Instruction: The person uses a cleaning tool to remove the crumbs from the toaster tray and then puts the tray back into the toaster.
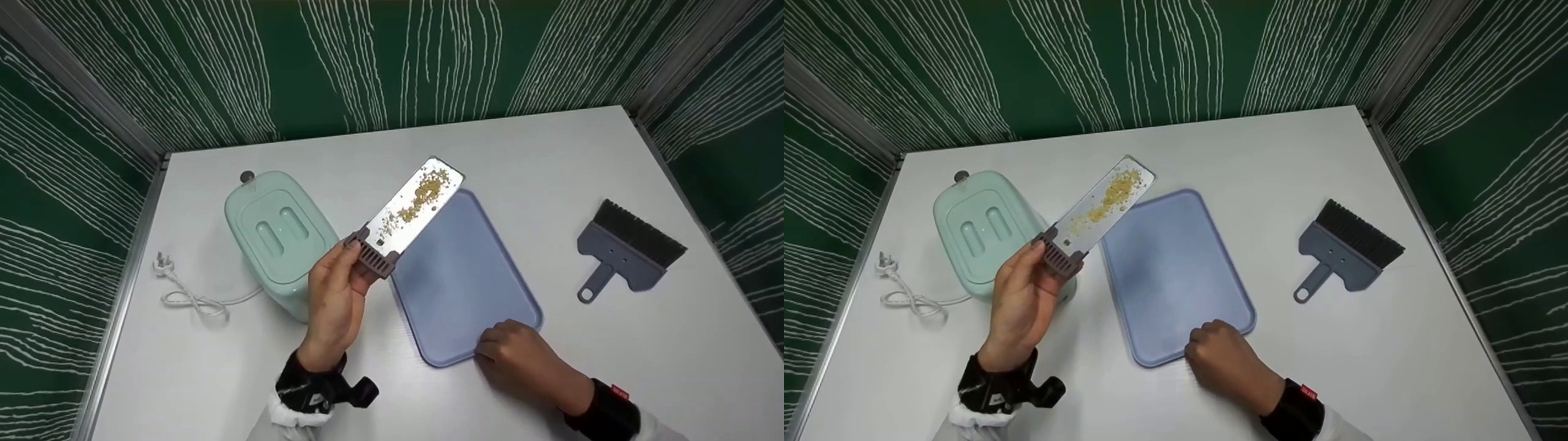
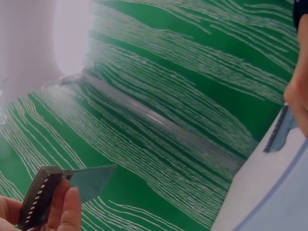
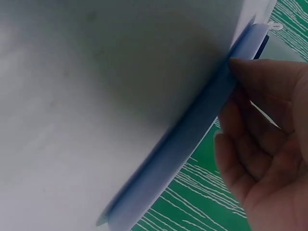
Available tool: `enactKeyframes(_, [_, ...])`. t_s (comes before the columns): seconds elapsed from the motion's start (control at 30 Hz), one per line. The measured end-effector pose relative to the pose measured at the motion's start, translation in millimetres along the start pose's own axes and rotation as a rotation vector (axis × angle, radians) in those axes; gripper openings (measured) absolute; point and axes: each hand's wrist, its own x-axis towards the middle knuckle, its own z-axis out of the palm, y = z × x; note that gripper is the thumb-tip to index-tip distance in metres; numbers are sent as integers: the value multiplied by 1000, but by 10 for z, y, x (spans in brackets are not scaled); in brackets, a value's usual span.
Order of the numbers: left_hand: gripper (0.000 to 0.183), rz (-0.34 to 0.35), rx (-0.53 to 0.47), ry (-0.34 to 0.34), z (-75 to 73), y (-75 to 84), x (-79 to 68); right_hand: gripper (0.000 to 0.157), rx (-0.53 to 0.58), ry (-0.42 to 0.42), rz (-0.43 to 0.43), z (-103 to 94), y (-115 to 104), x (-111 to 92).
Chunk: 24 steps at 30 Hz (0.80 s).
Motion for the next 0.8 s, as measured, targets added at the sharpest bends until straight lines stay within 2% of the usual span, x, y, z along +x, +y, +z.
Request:
enactKeyframes(0.27, [32, 7, -3, 24, -6, -9, 12, 25, 11, -14, -22, 39, -103, -21])
enactKeyframes(0.53, [36, -2, -12, 31, -1, -3, 19, 24, 2, 11, -1, 111, -201, -23])
enactKeyframes(0.8, [35, 6, 4, 36, -10, -16, 30, 22, 46, 19, -18, 150, -298, 7])
